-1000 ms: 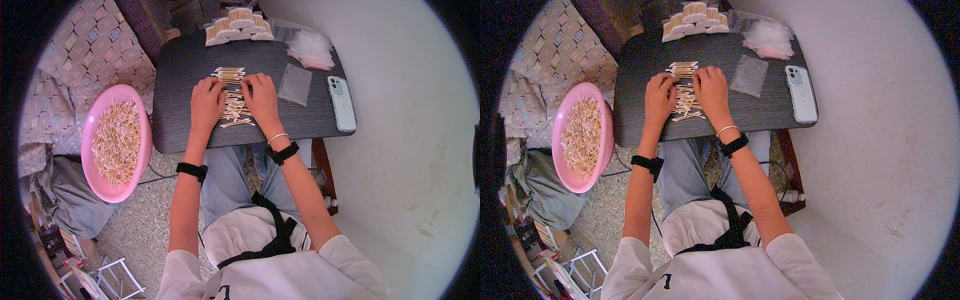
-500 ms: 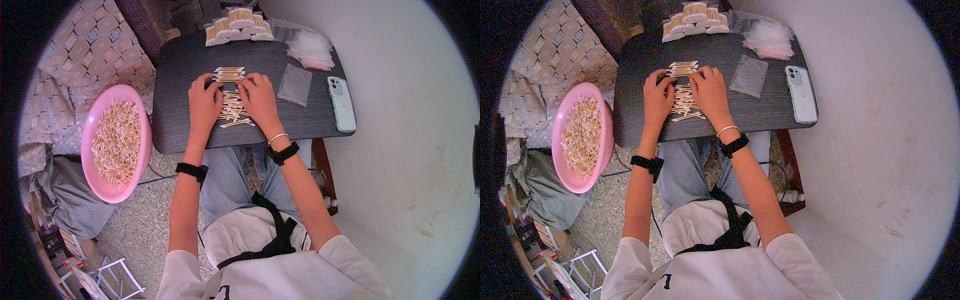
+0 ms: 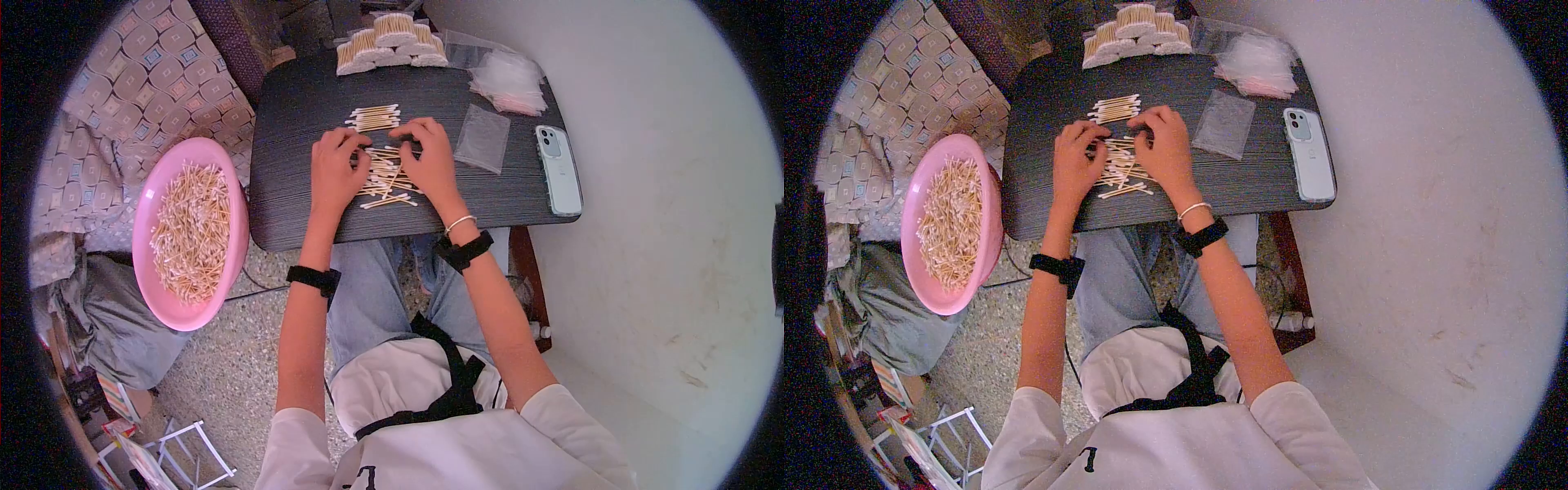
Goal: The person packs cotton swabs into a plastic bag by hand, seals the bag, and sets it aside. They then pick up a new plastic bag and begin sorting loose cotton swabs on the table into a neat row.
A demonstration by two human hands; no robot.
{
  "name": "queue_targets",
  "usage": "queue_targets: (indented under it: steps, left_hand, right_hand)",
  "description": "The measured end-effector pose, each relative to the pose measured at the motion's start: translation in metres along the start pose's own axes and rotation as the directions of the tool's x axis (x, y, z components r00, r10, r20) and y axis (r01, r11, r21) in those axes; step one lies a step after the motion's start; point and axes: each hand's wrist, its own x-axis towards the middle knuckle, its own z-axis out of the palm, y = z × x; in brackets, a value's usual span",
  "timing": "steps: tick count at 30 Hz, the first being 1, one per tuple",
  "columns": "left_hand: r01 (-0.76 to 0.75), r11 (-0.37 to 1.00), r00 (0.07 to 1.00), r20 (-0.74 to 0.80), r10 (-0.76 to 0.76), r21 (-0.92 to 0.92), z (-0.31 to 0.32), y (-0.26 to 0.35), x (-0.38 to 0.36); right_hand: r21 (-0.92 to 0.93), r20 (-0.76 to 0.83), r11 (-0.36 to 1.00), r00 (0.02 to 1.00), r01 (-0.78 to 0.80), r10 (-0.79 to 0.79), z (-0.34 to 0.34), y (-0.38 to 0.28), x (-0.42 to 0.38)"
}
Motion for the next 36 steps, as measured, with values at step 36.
queue_targets:
  steps: [36]
  left_hand:
    - [-0.006, 0.991, 0.998, 0.063, 0.014, -0.131, -0.004, -0.004, 0.003]
  right_hand:
    - [-0.097, 0.146, 0.994, 0.989, 0.047, -0.033, -0.005, -0.006, 0.001]
